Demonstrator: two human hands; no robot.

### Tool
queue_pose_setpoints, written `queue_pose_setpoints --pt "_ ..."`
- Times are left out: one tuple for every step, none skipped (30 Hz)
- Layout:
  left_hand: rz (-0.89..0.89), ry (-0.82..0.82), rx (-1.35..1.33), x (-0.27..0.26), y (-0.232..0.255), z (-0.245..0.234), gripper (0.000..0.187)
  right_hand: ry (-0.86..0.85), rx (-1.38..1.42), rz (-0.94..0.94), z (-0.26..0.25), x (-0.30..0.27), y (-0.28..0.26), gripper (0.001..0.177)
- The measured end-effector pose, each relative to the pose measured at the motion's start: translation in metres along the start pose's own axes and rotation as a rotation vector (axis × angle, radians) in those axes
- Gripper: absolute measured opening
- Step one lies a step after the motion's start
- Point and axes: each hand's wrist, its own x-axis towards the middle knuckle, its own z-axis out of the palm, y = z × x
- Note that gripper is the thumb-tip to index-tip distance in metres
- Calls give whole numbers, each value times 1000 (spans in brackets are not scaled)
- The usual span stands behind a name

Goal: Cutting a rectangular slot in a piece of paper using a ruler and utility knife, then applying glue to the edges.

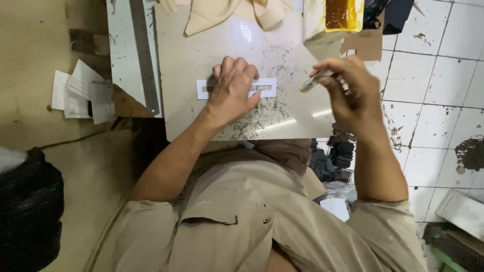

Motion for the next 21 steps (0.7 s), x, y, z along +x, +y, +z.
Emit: queue_pose_setpoints --pt "-3 0 -2 -1 1 -2 35 -4 1 1 16 -1 5 19" --pt "-1 3 0 -1 2 -3 34 30 32 3 31 -2 10 18" --pt "4 6 4 0 4 -5 33 67 62 5 46 -3 15 17" --pt "3 6 4 0 5 -7 33 66 63 6 53 -4 23 17" --pt "2 0 3 1 7 -10 31 79 82 8 61 -5 30 15" --pt "1 -6 2 1 8 -12 30 92 102 11 69 -6 38 15" --pt "-2 -6 3 1 8 -13 30 90 103 11 71 -6 39 15" --pt "-5 -14 3 2 9 -14 29 89 107 10 73 -5 41 16" --pt "-6 -23 3 2 10 -15 28 89 110 10 74 -5 42 16" --pt "-7 -24 2 2 11 -17 28 87 111 11 77 -3 45 16" --pt "-6 -30 -1 2 12 -19 28 84 96 1 79 -2 47 16" --pt "-4 -35 -4 2 14 -21 28 80 82 -8 81 -1 49 15" --pt "-4 -37 -4 2 14 -21 28 80 82 -7 81 0 49 15" --pt "-10 -42 -4 3 14 -21 28 70 66 -11 82 1 48 15" --pt "-16 -47 -3 3 14 -22 28 61 50 -16 82 1 48 15" --pt "-17 -50 -3 3 13 -20 28 61 51 -14 82 1 48 15" --pt "-7 -45 -1 2 12 -19 30 54 35 -12 82 0 49 15" --pt "3 -40 1 2 11 -17 32 48 19 -11 82 -1 50 15" --pt "2 -42 0 2 12 -18 32 47 20 -8 81 -5 49 15" --pt "-12 -52 4 3 13 -18 30 21 6 -29 80 -9 48 15" --pt "-26 -60 8 4 14 -19 29 -6 -9 -52 79 -12 47 14"
